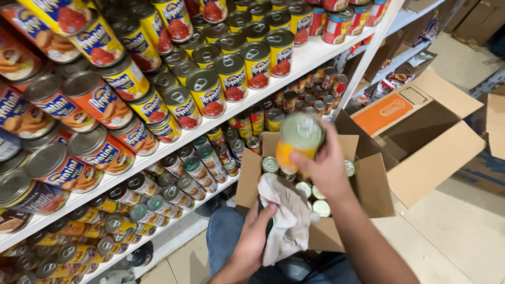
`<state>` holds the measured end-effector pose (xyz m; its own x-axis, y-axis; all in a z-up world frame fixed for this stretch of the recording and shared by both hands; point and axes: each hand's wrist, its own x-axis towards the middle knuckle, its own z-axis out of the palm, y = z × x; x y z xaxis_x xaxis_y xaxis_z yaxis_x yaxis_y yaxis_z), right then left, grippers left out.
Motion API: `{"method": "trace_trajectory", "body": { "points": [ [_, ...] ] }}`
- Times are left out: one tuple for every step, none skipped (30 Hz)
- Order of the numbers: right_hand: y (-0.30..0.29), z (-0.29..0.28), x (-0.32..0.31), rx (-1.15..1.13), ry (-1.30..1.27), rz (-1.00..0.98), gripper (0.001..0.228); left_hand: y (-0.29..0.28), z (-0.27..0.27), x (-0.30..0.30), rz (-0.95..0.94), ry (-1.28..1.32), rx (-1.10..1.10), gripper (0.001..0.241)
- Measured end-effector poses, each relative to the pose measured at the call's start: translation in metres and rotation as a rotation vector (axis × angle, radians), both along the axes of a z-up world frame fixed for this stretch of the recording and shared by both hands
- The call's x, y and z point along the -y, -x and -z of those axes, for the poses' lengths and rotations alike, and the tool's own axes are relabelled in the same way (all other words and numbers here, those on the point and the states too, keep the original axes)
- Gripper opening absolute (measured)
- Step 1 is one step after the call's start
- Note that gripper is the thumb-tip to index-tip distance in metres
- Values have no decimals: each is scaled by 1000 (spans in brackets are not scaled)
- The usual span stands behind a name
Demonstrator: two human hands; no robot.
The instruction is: Wiping canned goods with a cloth and organizing them into a box and onto shelves.
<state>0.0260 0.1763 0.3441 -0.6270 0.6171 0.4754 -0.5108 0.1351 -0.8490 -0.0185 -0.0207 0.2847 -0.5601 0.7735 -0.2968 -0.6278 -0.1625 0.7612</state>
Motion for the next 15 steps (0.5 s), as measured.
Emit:
{"method": "trace_trajectory", "body": {
  "points": [
    [11,-14,-8,-3,-5,-4,85,4,13,4,-4,-5,-3,55],
    [25,-29,-16,-9,-55,3,84,9,27,8,29,21,-56,55],
    [38,-45,-23,-16,-105,11,83,14,40,12,62,48,-109,55],
    [52,-56,-32,-25,-115,3,83,22,54,15,52,39,-118,55],
    [65,-68,-41,-22,-99,-20,79,30,68,19,34,111,-172,55],
    [80,-80,-49,-18,-84,-43,75,39,82,22,16,185,-224,55],
    [95,-89,-55,-26,-94,-52,75,49,110,29,5,176,-232,55],
    [109,-98,-62,-46,-129,-32,71,61,139,34,-58,232,-185,56],
    [124,-108,-69,-67,-163,-12,67,72,167,39,-122,287,-136,57],
    [136,-118,-71,-77,-176,-14,67,98,225,35,-126,273,-145,57],
    [149,-130,-74,-68,-193,-9,64,114,283,40,-184,280,-114,57],
    [161,-141,-78,-60,-210,-3,61,116,340,51,-241,286,-82,59],
    [173,-152,-80,-70,-224,-4,61,122,372,50,-245,272,-90,59],
    [184,-162,-82,2,-184,8,57,126,405,49,-298,557,-304,60],
    [195,-172,-83,74,-145,20,53,131,439,47,-352,841,-517,62]
  ]
}}
